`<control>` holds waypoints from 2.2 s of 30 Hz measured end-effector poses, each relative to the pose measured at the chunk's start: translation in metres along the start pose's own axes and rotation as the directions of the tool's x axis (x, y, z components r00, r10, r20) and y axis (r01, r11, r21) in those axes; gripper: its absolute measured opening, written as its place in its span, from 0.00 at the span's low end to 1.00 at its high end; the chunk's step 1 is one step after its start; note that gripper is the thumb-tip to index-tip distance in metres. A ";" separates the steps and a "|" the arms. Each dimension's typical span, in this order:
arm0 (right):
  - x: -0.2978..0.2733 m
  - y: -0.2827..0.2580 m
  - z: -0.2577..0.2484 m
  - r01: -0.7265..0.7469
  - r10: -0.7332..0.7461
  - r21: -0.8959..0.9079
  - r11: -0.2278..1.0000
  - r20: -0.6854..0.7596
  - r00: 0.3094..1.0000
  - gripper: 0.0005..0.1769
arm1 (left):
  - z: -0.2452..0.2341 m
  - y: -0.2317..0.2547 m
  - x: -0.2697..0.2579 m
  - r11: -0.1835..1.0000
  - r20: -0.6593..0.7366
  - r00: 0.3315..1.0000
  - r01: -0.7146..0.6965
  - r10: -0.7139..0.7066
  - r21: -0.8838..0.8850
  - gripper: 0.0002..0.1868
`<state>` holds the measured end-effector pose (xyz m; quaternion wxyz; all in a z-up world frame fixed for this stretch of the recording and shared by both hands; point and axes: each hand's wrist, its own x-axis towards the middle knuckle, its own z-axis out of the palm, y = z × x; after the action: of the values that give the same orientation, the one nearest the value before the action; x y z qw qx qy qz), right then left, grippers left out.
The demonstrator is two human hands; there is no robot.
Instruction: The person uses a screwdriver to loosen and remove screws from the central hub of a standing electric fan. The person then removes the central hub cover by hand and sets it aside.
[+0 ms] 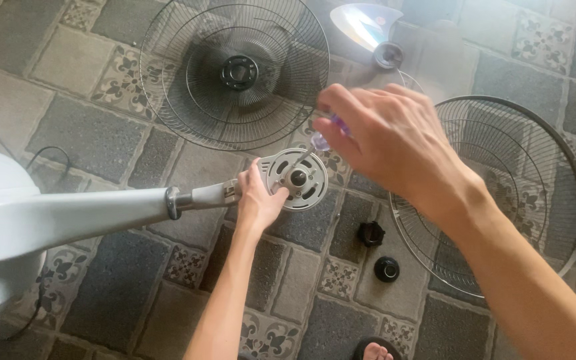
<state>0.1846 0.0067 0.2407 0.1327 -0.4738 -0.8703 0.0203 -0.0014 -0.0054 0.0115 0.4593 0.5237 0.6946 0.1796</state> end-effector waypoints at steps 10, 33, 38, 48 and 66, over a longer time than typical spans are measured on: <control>-0.004 0.004 0.003 -0.088 0.097 -0.099 0.991 0.087 0.991 0.13 | 0.006 -0.011 0.006 0.998 -0.044 0.997 -0.063 0.062 -0.008 0.53; -0.003 -0.003 0.001 0.122 -0.136 -0.092 0.988 -0.165 0.977 0.16 | 0.004 -0.006 0.003 0.999 -0.034 0.998 -0.049 0.048 -0.004 0.53; 0.000 -0.006 -0.003 -0.174 0.192 -0.129 0.976 0.141 0.971 0.17 | 0.007 -0.010 0.005 0.998 -0.043 0.997 -0.059 0.058 -0.011 0.52; -0.003 -0.010 -0.005 -0.079 0.080 -0.093 0.993 0.009 0.997 0.12 | 0.004 -0.004 0.001 1.000 -0.035 0.999 -0.012 0.012 -0.027 0.53; -0.005 -0.009 -0.010 -0.165 0.168 -0.032 0.986 0.100 0.981 0.16 | -0.002 0.006 -0.006 1.000 0.004 1.000 0.027 -0.027 -0.008 0.53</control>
<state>0.1818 -0.0031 0.2509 0.0801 -0.5449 -0.8335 0.0453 0.0003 -0.0078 0.0197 0.4651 0.5127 0.7000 0.1755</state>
